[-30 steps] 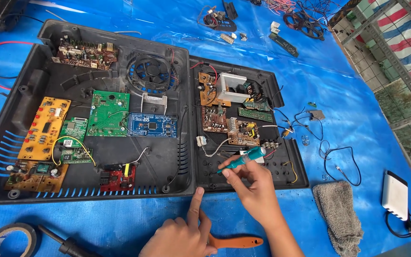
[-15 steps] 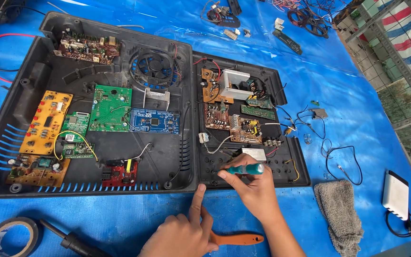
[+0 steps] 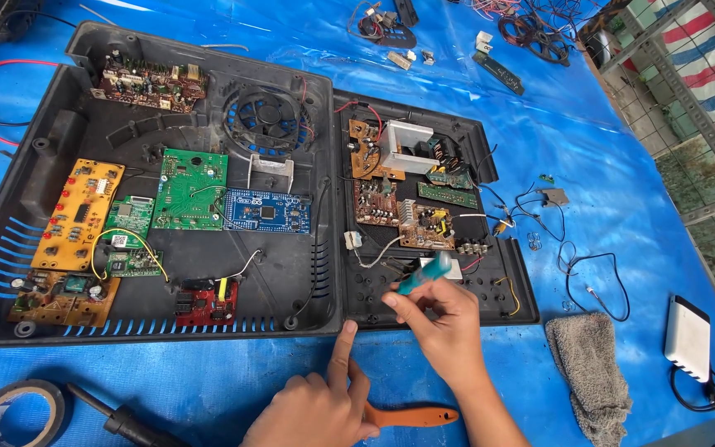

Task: The person uses a test pen to probe points on the circuit boards inside an open electronic device. They repeatedly touch the pen to various components while a multimeter is connected to the device.

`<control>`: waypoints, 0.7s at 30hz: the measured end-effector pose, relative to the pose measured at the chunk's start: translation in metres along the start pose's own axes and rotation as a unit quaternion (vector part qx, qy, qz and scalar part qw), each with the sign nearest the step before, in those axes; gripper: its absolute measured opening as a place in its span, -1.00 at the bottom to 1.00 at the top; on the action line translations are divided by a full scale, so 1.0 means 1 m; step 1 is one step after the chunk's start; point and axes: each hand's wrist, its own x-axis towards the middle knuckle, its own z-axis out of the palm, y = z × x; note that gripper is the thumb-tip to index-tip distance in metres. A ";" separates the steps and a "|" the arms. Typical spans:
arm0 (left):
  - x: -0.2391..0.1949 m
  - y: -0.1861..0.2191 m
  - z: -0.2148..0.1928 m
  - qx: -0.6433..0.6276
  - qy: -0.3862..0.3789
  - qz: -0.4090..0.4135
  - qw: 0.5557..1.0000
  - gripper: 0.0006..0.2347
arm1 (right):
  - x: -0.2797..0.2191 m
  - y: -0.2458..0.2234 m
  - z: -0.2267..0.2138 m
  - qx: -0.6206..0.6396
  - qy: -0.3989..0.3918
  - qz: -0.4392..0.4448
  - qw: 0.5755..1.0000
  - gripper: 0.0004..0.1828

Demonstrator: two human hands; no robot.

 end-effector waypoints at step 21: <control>0.001 0.001 -0.002 -0.009 -0.004 -0.004 1.000 -0.28 | 0.006 -0.016 -0.010 0.003 -0.118 -0.012 0.993 -0.76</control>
